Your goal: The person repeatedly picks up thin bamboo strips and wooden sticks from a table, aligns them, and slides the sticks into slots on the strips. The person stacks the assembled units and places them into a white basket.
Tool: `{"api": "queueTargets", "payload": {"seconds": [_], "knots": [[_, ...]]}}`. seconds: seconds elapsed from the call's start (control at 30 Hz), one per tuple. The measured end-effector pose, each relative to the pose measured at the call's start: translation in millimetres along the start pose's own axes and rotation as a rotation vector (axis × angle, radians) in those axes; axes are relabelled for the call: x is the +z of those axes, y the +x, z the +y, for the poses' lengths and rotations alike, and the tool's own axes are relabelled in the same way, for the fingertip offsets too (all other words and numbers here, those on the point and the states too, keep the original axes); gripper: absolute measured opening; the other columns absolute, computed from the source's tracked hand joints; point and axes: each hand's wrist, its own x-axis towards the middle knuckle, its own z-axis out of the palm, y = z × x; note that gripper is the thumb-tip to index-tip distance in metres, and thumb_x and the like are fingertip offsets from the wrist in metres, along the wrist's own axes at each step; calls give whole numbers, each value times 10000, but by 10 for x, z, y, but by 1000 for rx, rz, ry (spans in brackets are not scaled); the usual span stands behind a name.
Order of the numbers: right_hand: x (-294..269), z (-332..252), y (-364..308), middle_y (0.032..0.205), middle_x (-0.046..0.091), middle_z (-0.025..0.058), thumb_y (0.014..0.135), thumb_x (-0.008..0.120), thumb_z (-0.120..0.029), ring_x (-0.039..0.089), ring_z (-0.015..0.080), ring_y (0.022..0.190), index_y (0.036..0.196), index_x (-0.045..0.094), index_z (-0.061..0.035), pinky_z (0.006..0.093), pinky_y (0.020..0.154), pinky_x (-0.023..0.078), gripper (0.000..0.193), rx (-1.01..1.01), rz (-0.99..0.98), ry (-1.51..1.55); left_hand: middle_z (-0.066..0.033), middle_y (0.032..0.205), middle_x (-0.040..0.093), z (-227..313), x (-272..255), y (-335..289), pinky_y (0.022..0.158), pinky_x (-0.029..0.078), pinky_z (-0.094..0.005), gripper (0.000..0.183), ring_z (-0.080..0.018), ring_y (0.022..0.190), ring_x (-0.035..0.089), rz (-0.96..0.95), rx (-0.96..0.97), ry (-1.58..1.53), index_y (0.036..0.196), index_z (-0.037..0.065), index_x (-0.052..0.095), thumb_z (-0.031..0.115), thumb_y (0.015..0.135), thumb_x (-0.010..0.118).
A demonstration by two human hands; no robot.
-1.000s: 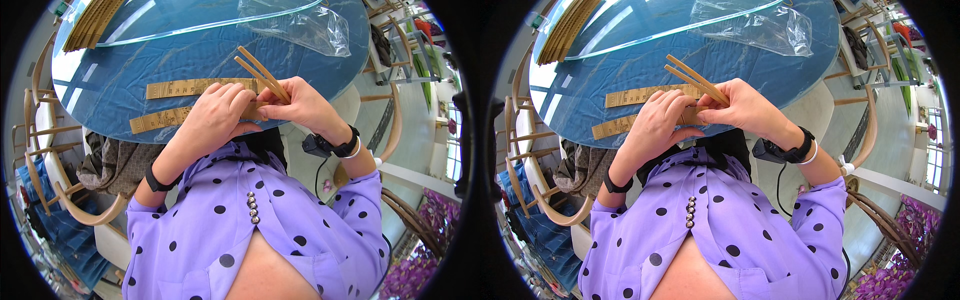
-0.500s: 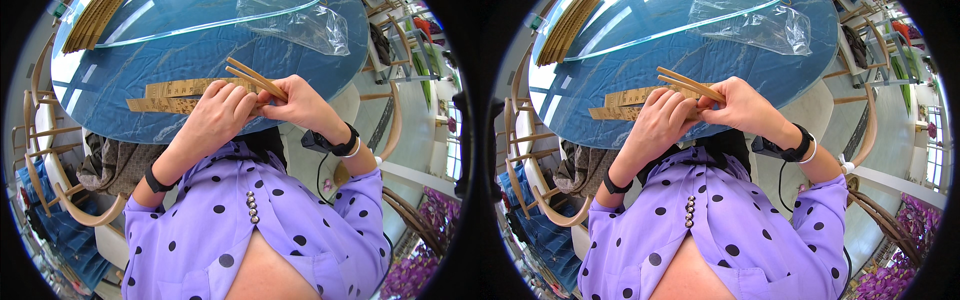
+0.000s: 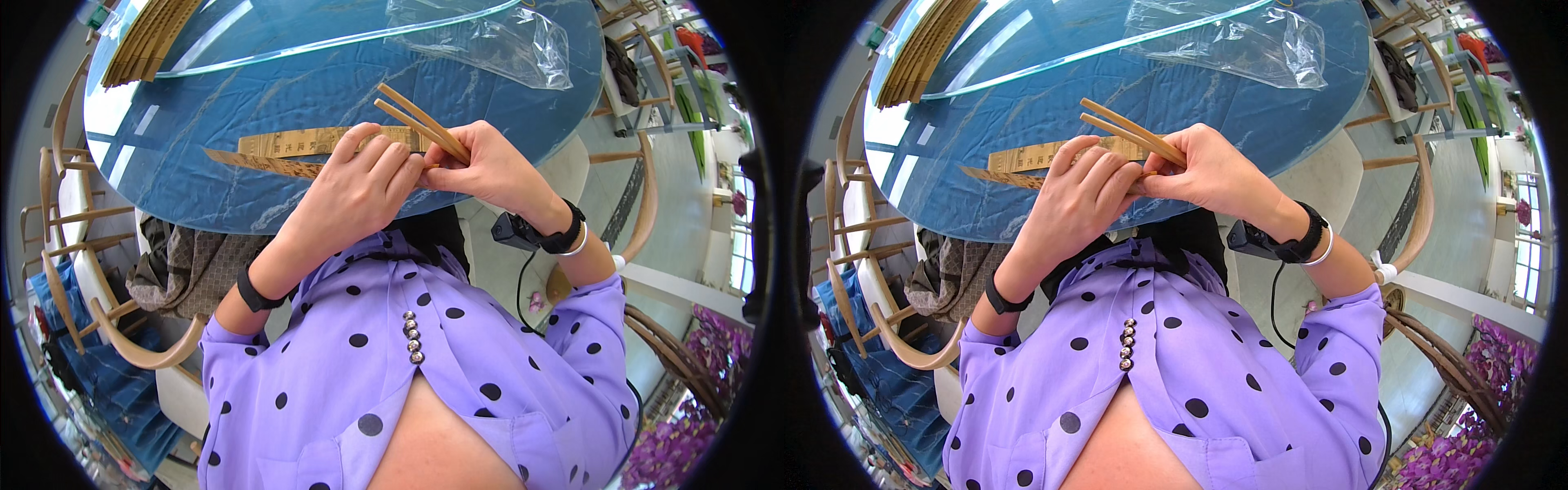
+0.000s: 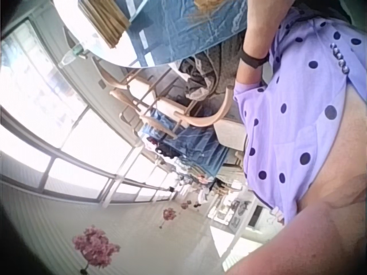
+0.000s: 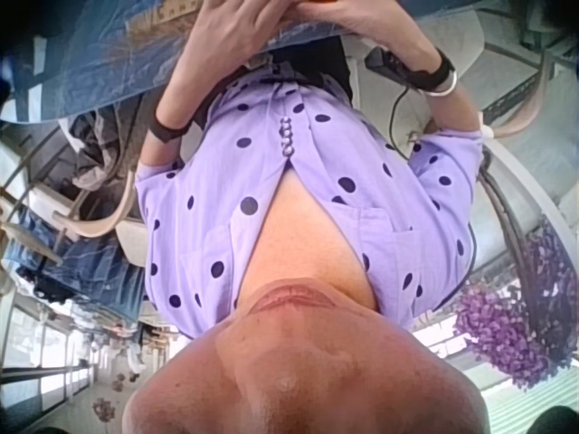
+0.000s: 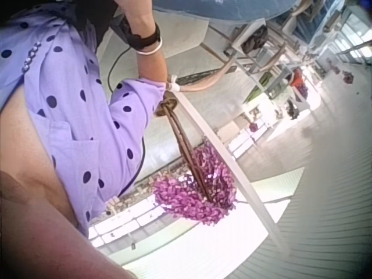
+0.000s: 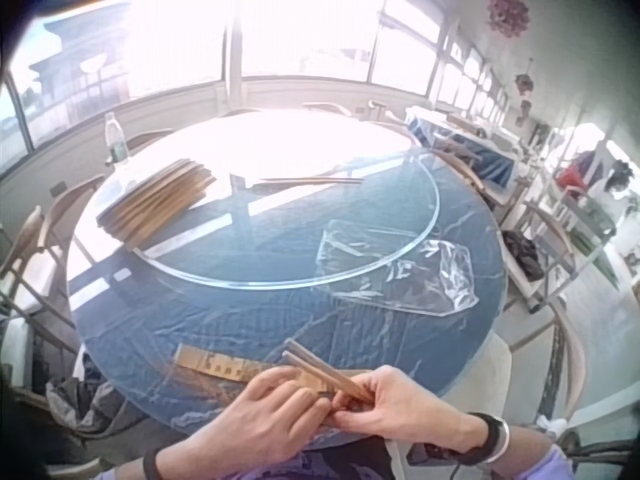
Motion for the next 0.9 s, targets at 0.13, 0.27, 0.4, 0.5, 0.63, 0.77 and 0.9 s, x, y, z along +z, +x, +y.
{"api": "queueTargets", "payload": {"seconds": [0.13,0.27,0.4,0.5,0.63,0.77,0.9], "knots": [[0,48,-2,677,575,-33,840,755,-112,469,37,625,815,686,11,219,561,374,144,-15,4,52,-59,853,543,-23,-31,26,834,468,-367,235,-219,834,586,-46,-59,-180,987,41,585,168,832,708],[-23,21,-26,664,565,-38,845,781,-156,458,36,615,804,680,-3,227,549,359,189,-2,10,-27,-88,883,574,-57,-37,27,798,474,-390,325,-260,840,602,-84,-101,-331,1009,33,570,141,772,765],[-28,-49,-99,634,558,-4,851,799,-304,455,72,583,793,651,-15,259,530,357,329,-15,109,-220,-101,908,583,-82,-41,20,798,475,-401,334,-279,866,604,-64,-98,-341,1015,27,565,133,772,768],[-118,-87,-253,632,524,41,890,734,-415,478,155,550,786,609,-21,304,513,370,426,-140,250,-477,-79,905,575,-103,-65,40,822,469,-380,294,-257,889,604,-35,-96,-317,1001,39,546,184,825,733],[-136,-27,-435,658,476,56,939,659,-382,510,249,553,764,565,-45,365,495,394,392,-495,526,-927,-119,956,605,-134,-74,14,812,477,-414,341,-308,921,611,-41,-126,-353,1028,25,563,127,780,774],[-130,39,-535,693,524,39,870,734,-373,538,205,583,807,610,-49,313,497,424,353,-708,600,-1307,-123,967,611,-146,-92,6,827,480,-414,339,-316,949,615,-95,-157,-381,1039,30,566,125,789,774],[-118,85,-556,724,554,37,829,770,-367,561,181,616,870,645,-34,284,513,451,358,-792,622,-1453,-130,979,615,-146,-100,4,857,483,-426,348,-328,970,615,-92,-171,-406,1057,31,570,132,796,776]]}}
